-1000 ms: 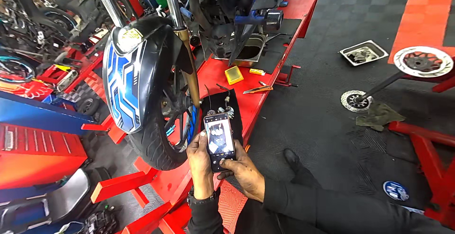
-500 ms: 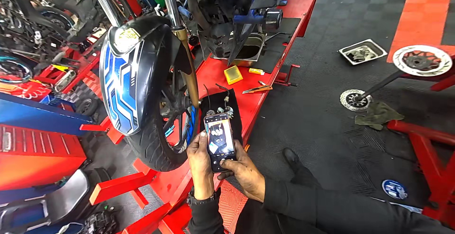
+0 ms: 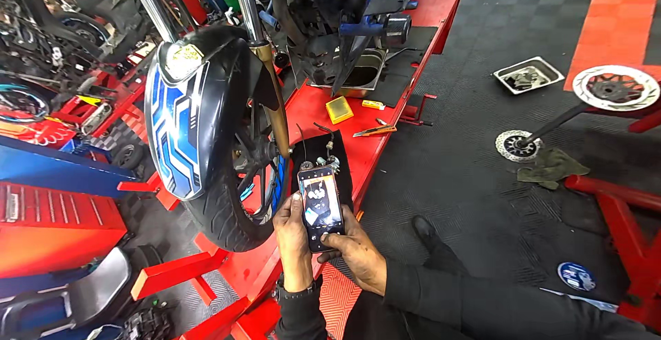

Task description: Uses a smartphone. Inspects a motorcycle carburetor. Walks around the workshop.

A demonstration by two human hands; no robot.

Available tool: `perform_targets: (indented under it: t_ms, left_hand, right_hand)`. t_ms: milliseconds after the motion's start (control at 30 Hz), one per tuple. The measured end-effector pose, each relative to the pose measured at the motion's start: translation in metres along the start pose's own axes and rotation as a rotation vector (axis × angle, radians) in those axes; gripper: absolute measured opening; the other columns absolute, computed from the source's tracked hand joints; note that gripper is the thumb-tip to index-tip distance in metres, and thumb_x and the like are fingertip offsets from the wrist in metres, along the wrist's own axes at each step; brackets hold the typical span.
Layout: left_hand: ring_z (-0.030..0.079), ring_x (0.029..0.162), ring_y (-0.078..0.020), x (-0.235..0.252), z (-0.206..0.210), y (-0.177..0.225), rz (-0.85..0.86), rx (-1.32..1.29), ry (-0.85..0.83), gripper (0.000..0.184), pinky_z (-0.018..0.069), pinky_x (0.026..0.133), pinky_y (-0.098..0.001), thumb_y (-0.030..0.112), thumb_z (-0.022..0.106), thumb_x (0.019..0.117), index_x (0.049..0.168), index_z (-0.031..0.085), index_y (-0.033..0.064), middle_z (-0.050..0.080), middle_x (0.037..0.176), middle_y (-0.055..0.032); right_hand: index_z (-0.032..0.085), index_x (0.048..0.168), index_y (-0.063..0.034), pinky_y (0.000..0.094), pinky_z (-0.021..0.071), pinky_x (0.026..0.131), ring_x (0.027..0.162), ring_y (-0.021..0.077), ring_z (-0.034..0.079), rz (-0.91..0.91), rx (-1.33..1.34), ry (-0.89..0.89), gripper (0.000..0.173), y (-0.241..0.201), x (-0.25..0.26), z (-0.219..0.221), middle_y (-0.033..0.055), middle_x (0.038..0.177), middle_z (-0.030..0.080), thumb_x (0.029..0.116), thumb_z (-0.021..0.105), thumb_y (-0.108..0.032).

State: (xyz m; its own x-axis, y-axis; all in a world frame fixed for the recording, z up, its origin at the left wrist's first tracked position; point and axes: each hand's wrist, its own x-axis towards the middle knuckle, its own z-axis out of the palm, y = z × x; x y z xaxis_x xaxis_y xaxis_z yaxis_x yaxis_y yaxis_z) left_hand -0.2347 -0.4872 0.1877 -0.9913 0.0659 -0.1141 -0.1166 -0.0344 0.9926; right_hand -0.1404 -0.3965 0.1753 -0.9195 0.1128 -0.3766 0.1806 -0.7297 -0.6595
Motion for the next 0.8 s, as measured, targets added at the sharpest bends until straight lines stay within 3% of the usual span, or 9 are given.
perform_targets:
  t_ms: [800]
  left_hand:
    - [0.071,0.072,-0.0160,0.0017,0.0006,0.0004,0.007,0.036,-0.002,0.030,0.0613,0.067,-0.0318,0.016,0.049,0.1085,0.104,0.074,0.0006,0.074,0.084,-0.0107]
  right_hand:
    - [0.039,0.144,-0.0103,0.0467,0.0658,0.069,0.091,0.0355,0.074,0.012,0.013,0.010,0.060,-0.0004,0.0020,0.0002,0.0211,0.120,0.065,0.0903,0.062,0.003]
